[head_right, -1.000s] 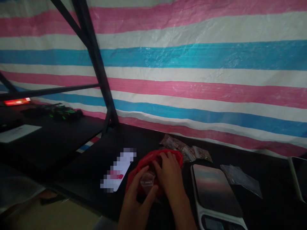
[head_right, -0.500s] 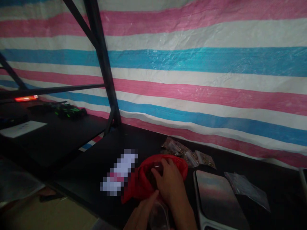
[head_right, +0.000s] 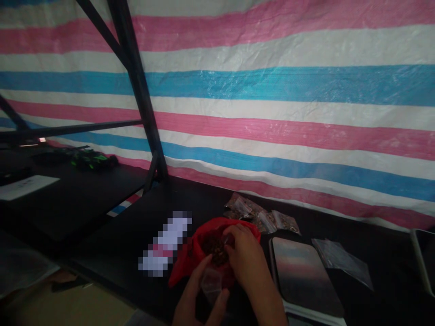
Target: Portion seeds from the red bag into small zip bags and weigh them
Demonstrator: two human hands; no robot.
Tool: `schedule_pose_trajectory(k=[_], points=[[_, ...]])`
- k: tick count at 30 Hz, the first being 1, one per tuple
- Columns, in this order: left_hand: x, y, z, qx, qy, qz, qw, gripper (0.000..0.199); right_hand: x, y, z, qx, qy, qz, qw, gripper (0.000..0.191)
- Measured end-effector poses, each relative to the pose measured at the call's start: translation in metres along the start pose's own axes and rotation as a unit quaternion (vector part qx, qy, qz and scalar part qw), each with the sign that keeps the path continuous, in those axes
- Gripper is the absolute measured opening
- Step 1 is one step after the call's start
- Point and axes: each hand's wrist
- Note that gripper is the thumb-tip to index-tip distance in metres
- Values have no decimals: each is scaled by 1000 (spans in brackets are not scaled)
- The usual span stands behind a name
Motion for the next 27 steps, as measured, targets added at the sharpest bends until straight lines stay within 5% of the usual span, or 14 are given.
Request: schedule_pose_trajectory(k=[8, 16, 22, 27], points=[[-13, 28, -1, -29, -167, -165, 972, 66, 6, -6, -1, 61, 84, 29, 994, 25], [-18, 27, -6, -80, -148, -155, 973, 61, 4, -13, -11, -8, -59, 20, 998, 26], [-21, 12, 5, -38, -155, -173, 972, 58, 3, -21, -18, 8, -29, 35, 999, 25], [-31, 26, 3, -21, -214, -194, 957, 61, 3, -18, -8, 5, -6, 63, 998, 24]])
Point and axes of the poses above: each hand's wrist, its own y-axis towards the middle knuckle, its own z-axis out of the palm, x = y × z, and after that the axes turned 13 degrees about y, right-handed
